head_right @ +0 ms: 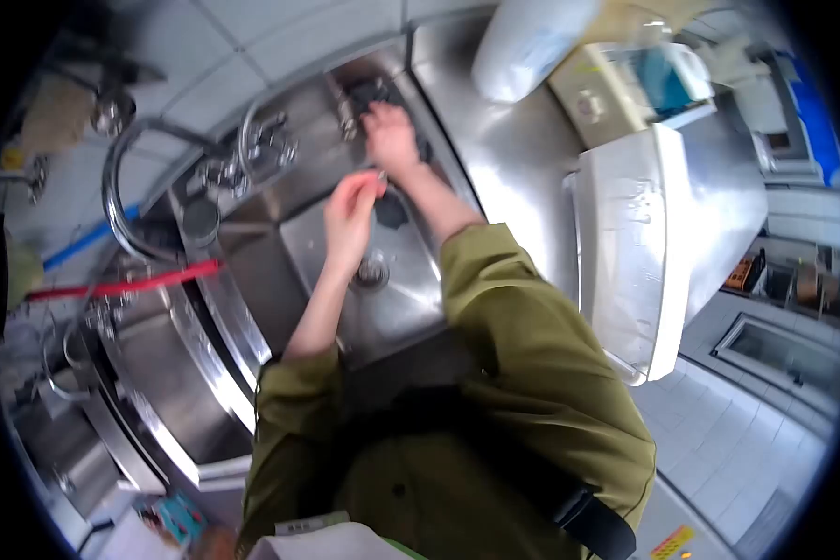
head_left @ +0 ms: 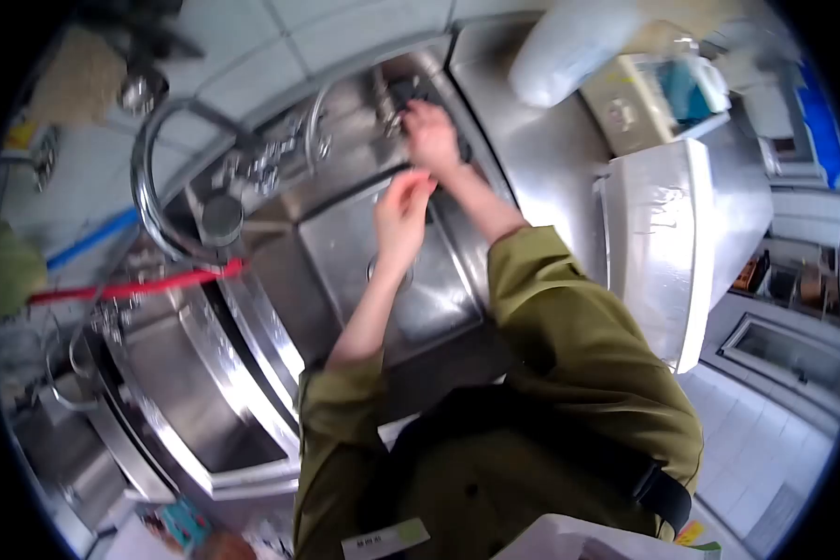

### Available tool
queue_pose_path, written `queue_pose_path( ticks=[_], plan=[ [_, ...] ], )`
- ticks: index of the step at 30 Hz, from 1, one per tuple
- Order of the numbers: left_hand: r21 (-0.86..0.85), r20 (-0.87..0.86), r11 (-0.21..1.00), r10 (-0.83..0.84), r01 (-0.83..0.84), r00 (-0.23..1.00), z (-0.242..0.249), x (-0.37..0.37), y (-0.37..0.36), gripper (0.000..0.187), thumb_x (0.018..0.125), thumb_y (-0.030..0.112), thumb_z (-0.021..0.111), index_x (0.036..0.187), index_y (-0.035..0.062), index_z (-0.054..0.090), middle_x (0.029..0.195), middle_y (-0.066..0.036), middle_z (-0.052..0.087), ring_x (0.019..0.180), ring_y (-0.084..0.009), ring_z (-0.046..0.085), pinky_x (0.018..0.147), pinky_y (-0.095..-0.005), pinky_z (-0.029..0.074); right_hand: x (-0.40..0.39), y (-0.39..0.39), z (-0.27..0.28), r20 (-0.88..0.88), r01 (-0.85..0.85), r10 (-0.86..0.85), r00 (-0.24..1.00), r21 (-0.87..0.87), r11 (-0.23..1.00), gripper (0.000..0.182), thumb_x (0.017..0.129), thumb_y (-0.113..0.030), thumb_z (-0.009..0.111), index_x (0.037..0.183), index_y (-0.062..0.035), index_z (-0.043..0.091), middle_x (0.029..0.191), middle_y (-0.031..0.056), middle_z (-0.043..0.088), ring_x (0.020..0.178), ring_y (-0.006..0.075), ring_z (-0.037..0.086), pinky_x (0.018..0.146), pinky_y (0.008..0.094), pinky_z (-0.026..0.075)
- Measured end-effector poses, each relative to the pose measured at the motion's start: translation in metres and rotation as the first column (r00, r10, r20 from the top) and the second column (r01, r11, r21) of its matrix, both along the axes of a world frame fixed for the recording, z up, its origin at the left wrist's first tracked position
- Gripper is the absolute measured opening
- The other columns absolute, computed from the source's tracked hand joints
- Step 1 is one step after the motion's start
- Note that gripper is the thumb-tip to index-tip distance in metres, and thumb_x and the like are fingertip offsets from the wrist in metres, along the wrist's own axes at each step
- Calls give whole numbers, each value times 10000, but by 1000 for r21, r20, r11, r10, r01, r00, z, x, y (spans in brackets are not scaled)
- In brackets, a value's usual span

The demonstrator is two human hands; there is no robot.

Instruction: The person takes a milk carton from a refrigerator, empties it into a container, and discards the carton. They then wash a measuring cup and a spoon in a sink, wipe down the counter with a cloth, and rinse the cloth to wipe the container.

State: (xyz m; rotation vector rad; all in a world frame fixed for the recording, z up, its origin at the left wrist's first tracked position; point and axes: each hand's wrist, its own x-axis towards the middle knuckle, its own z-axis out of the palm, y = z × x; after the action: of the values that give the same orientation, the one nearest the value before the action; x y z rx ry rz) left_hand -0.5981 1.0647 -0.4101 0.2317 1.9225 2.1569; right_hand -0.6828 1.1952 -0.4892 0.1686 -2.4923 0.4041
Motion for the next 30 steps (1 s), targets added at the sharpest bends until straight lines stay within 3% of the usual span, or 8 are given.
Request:
queue_pose_path(
  ticks=[4, 7, 9, 14, 22, 24, 27, 30],
  plan=[
    [-217, 518, 939, 344, -268, 783, -48, 12, -9, 339, 841, 315, 496, 1099, 95, 481, 1083, -52, 507, 966, -139, 489, 805, -313, 396, 57, -26, 16, 152, -40, 129, 980, -487, 873, 188, 627, -59, 513, 786, -63, 613, 907, 104, 591, 830, 292, 560, 739, 366, 452],
    [254, 924, 861, -80, -442, 375, -95, 23, -47, 452, 817, 412, 492, 1129, 89, 440, 1056, -60, 528, 1008, -165, 480, 874, -278, 357, 94, -75, -4, 434, 79, 408, 803, -756, 649, 282, 721, -229, 548, 951, -69, 588, 1086, 212, 494, 1005, 343, 483, 832, 401, 404],
    [353, 875, 766, -66, -537, 481, -127, 21, -77, 391, 851, 364, 444, 1152, 114, 423, 1069, -60, 516, 979, -224, 500, 849, -349, 398, 85, -79, 7, 459, -175, 265, 848, -230, 957, 404, 748, -327, 542, 1032, -39, 543, 1129, 254, 440, 1040, 363, 449, 863, 424, 376],
    [-187, 726, 872, 433, -452, 535, -126, 14, -134, 413, 864, 230, 446, 1230, 64, 347, 1113, -91, 492, 997, -224, 488, 848, -307, 388, -22, -118, 67, -212, -226, 161, 964, -335, 915, 377, 678, -87, 545, 1044, -17, 486, 957, 157, 505, 855, 325, 507, 720, 381, 432],
    [-569, 293, 813, 342, -125, 893, -183, 50, -162, 639, 768, 231, 589, 1288, 41, 269, 1221, -198, 412, 1119, -255, 417, 924, -297, 313, 45, -120, -23, 117, -20, 165, 979, -753, 657, 191, 737, -35, 450, 858, -13, 596, 721, 97, 576, 593, 196, 570, 560, 295, 444],
    [-548, 480, 835, 259, 55, 838, -186, 69, -164, 589, 686, 181, 670, 1198, 22, 427, 1136, -138, 501, 1026, -195, 479, 878, -283, 359, 70, -110, -121, 439, 273, -126, 890, -291, 917, 193, 745, -63, 467, 894, -51, 588, 749, 109, 591, 623, 251, 573, 579, 349, 460],
    [-583, 526, 806, 280, 100, 803, -213, 121, -170, 252, 690, 120, 629, 921, 22, 610, 839, -78, 613, 809, -137, 544, 738, -268, 419, 98, -79, -229, 365, 286, -345, 865, 207, 936, 194, 710, -109, 534, 895, -58, 563, 716, 137, 580, 606, 311, 547, 570, 403, 454],
    [-635, 593, 769, 427, 70, 683, -211, 144, -170, 177, 725, 145, 565, 834, 21, 630, 765, -117, 621, 744, -197, 590, 686, -298, 445, 100, -122, -215, 764, 330, 76, 640, -363, 872, 116, 710, -17, 467, 769, -30, 566, 526, 129, 479, 548, 261, 512, 500, 351, 393]
  ],
)
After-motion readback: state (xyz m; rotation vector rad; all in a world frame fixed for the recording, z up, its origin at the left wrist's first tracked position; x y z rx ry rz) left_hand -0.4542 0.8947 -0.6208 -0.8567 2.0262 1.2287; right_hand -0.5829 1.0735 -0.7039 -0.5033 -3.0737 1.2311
